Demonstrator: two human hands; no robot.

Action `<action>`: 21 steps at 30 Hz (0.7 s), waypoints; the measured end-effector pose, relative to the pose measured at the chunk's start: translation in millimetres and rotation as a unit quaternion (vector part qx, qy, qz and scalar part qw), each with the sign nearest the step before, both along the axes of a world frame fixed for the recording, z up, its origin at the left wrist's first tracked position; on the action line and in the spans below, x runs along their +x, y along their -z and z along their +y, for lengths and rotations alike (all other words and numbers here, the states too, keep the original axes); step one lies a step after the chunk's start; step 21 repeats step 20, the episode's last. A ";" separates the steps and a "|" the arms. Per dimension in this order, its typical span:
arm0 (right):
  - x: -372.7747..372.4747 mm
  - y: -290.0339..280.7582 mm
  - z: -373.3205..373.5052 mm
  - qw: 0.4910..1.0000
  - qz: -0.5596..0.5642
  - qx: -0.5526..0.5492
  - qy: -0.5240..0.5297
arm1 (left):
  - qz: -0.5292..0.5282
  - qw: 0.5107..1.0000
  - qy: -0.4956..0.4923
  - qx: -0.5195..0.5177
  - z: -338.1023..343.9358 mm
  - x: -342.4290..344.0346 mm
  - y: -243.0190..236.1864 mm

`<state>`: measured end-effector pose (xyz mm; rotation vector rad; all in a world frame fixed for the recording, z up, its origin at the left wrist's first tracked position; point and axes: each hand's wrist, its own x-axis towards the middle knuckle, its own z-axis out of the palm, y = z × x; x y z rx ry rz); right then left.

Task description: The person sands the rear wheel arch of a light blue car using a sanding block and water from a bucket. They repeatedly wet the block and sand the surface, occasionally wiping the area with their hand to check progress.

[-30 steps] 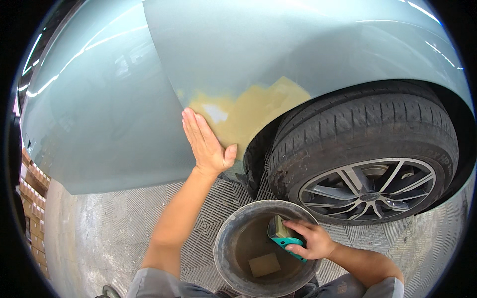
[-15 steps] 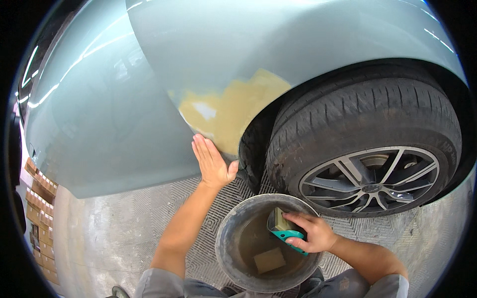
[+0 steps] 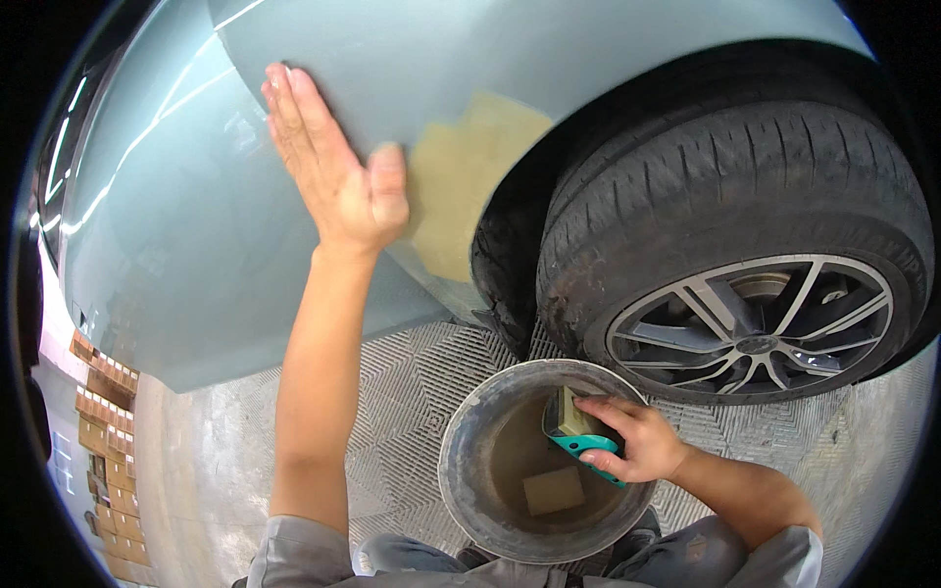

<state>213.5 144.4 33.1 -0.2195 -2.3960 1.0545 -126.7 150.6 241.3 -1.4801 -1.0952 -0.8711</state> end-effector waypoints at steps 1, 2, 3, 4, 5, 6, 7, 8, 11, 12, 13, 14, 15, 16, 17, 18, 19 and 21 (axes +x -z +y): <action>-0.4 -0.3 0.0 1.000 0.006 0.000 0.002 | 0.000 1.000 -0.006 -0.014 0.6 1.8 3.4; -0.5 -0.4 0.2 1.000 0.008 -0.003 0.003 | -0.006 0.999 -0.017 -0.032 1.9 1.8 9.0; -0.9 0.3 -0.1 1.000 0.011 -0.006 0.004 | 0.002 1.000 -0.006 -0.019 3.4 1.1 17.6; -1.0 1.1 -0.3 1.000 0.020 -0.017 0.002 | 0.004 1.000 0.000 -0.011 3.5 -0.1 29.1; -0.8 1.5 0.1 1.000 0.012 -0.013 0.004 | 0.013 1.000 0.008 0.001 3.0 -2.7 40.9; -0.2 1.6 0.5 1.000 0.011 -0.016 0.003 | 0.005 1.000 -0.004 -0.003 2.7 -5.8 52.7; 0.0 1.3 0.4 1.000 0.011 -0.025 0.001 | 0.003 1.000 -0.011 -0.004 1.8 -8.7 64.3; -0.7 0.7 0.3 1.000 0.013 -0.016 0.003 | 0.008 1.000 -0.015 -0.002 0.9 -11.6 74.9; -2.1 -2.4 0.4 1.000 0.021 -0.011 0.003 | -0.005 1.000 -0.014 -0.002 0.6 -18.2 101.7; -2.0 -3.5 0.4 1.000 0.019 -0.015 0.002 | -0.001 1.000 -0.015 0.001 0.6 -19.7 110.1; -2.1 -4.2 0.4 0.999 0.021 -0.029 0.000 | -0.001 1.000 -0.012 0.002 1.0 -21.1 118.4; -2.2 -4.8 0.2 1.000 0.017 -0.017 0.003 | -0.006 1.000 -0.007 0.001 0.8 -22.2 127.1; -2.3 -5.2 0.1 1.000 0.015 -0.016 0.002 | -0.006 1.000 -0.012 0.001 0.1 -23.0 136.1; -2.8 -5.6 0.4 1.000 0.018 -0.024 0.000 | -0.009 1.000 -0.014 -0.002 -0.1 -24.0 144.9; -3.3 -5.8 0.3 1.000 0.016 -0.013 0.004 | -0.012 1.000 -0.018 -0.004 -0.8 -25.2 153.9; -3.6 -5.7 0.1 1.000 0.017 -0.013 0.005 | -0.016 1.000 -0.024 -0.011 -1.7 -26.3 163.2; -3.9 -5.4 0.2 1.000 0.021 -0.021 0.004 | -0.021 0.999 -0.030 -0.018 -2.4 -27.3 172.8; -4.6 -5.3 0.6 1.000 0.017 -0.012 0.005 | -0.026 0.999 -0.038 -0.025 -2.9 -28.4 181.9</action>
